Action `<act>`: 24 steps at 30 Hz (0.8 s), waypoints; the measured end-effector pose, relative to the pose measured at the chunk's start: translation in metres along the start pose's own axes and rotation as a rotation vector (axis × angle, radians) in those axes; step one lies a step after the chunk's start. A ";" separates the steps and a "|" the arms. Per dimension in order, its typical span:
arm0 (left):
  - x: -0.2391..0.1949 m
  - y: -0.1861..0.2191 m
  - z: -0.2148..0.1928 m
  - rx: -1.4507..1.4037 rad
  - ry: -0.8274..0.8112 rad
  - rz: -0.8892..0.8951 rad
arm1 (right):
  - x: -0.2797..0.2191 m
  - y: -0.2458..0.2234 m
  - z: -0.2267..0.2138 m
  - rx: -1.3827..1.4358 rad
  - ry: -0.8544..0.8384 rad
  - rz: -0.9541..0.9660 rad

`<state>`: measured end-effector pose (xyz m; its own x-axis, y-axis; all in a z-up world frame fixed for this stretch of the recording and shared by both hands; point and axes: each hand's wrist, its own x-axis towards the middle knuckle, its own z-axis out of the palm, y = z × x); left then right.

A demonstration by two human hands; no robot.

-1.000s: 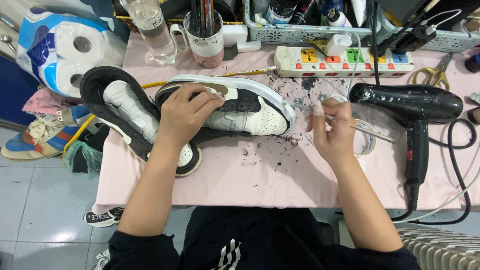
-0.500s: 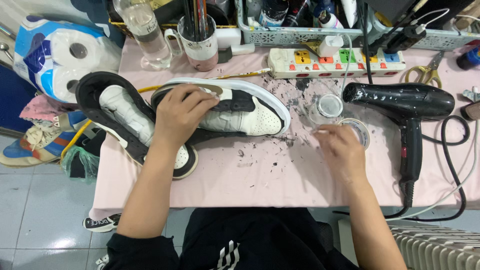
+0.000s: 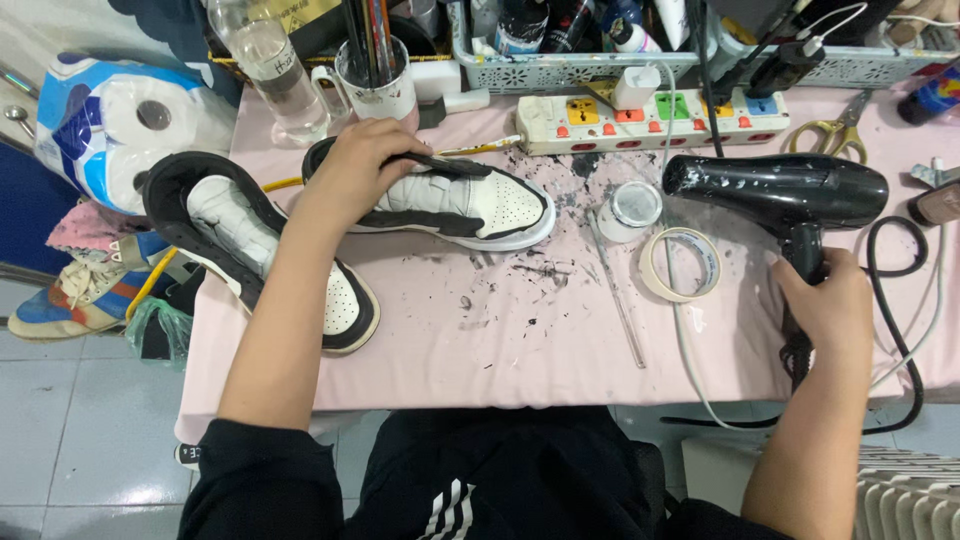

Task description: The person paints the sole and side panels of a black and white sneaker using a brush and white paint, then uses a hairdryer to dry the painted areas. They repeat the process on different sections of the shoe.

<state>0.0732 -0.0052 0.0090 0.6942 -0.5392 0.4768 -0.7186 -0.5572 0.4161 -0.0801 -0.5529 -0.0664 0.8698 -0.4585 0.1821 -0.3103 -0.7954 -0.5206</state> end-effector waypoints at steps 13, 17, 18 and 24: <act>0.003 -0.011 0.005 -0.069 0.033 -0.002 | -0.019 -0.051 -0.052 0.507 0.001 -0.186; -0.003 -0.007 0.003 -0.104 0.063 -0.045 | -0.047 -0.086 -0.069 0.105 0.186 -0.580; -0.003 -0.007 0.002 -0.112 0.080 -0.035 | -0.051 -0.093 -0.069 0.028 0.205 -0.618; -0.004 -0.009 0.003 -0.125 0.084 -0.036 | -0.068 -0.101 -0.052 -0.042 0.198 -0.653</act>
<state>0.0771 0.0002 0.0004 0.7178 -0.4620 0.5209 -0.6962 -0.4898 0.5248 -0.1281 -0.4618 0.0166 0.7988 0.0598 0.5987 0.2360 -0.9465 -0.2203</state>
